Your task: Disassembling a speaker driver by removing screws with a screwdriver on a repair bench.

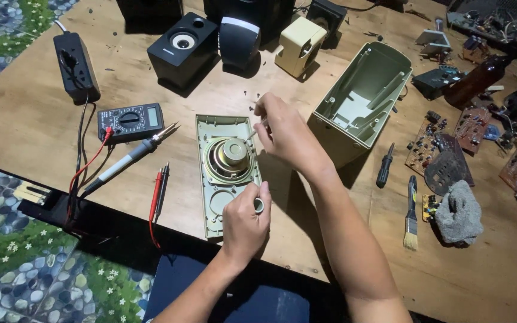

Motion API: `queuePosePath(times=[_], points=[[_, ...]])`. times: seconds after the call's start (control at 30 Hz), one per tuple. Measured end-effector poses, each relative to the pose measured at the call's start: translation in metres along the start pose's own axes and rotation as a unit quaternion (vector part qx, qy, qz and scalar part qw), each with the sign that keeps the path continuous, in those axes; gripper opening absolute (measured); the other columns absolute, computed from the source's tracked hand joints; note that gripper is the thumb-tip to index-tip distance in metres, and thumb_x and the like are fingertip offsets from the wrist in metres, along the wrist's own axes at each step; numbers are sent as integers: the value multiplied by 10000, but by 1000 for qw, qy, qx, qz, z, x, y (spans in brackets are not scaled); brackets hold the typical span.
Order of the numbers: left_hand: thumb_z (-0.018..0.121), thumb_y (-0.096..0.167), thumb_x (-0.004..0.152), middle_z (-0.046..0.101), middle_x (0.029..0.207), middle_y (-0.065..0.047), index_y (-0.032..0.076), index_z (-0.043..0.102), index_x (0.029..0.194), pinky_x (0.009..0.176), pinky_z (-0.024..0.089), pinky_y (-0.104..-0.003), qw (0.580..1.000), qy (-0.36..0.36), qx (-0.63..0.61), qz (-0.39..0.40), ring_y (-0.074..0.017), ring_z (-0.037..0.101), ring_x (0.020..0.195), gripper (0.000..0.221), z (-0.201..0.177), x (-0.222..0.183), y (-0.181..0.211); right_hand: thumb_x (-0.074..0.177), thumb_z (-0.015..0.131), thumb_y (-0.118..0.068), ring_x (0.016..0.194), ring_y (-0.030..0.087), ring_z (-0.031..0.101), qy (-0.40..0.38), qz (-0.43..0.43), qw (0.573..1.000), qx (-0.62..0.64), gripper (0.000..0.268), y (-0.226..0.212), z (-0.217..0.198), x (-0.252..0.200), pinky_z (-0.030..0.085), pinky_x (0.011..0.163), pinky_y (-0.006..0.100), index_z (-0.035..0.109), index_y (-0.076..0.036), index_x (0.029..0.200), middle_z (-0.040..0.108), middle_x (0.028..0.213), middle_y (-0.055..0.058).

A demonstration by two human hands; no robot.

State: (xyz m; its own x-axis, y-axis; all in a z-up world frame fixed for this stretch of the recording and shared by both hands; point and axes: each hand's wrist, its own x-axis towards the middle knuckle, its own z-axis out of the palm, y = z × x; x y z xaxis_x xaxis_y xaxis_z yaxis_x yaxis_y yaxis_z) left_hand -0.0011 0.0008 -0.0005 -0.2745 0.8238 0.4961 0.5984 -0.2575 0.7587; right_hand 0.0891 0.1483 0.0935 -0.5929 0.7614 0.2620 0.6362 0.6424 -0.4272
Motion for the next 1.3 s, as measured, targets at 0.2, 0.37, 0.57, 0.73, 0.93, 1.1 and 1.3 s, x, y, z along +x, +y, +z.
queuePosePath(times=[0.2,0.37,0.57,0.73,0.93,1.1,1.3], points=[[590,214,1039,484,449,-120,132,473,649,414,469,-371,1000,-1,1,-2,-336,582,423,415,0,-2,-1,967,645,-163,806,426,721,2,23,998,-62,221,-17,-11,-5,590,663,562,539,-23,1101,665,929,207],[585,215,1041,490,448,-114,134,478,650,416,476,-365,1000,-1,1,-3,-331,585,420,413,0,-1,0,957,627,-126,806,376,734,4,5,1000,-6,176,0,1,0,598,666,503,541,-47,1089,668,923,178],[584,230,1044,499,464,-120,135,485,668,422,485,-381,1000,-3,14,2,-345,604,446,400,1,-2,0,951,635,-129,787,385,722,5,1,1000,-9,194,-2,-1,-2,590,650,515,534,-44,1094,657,905,180],[583,231,1042,497,452,-113,137,485,654,420,483,-375,1000,-4,19,-1,-338,597,432,412,2,-2,-1,942,623,-82,776,365,724,-8,-13,1000,23,190,2,4,2,588,651,501,526,-57,1103,672,922,170],[584,221,1046,483,467,-127,130,477,668,425,477,-385,1000,-4,20,4,-355,592,449,404,1,-2,1,974,590,-99,777,406,723,5,-28,999,33,158,-2,-1,0,577,672,528,547,-36,1112,694,891,201],[588,213,1042,494,464,-129,123,486,662,422,471,-392,1000,-7,15,3,-357,597,450,404,0,-1,2,1039,476,-84,772,377,711,86,-34,992,88,126,-9,-11,0,559,710,494,509,-50,1155,711,845,148],[593,203,1039,473,447,-111,132,468,643,409,457,-363,1000,-1,11,7,-330,573,423,422,0,-1,2,1053,449,-92,754,405,698,106,-20,990,87,173,-3,6,3,565,707,514,559,-101,1186,681,784,142]])
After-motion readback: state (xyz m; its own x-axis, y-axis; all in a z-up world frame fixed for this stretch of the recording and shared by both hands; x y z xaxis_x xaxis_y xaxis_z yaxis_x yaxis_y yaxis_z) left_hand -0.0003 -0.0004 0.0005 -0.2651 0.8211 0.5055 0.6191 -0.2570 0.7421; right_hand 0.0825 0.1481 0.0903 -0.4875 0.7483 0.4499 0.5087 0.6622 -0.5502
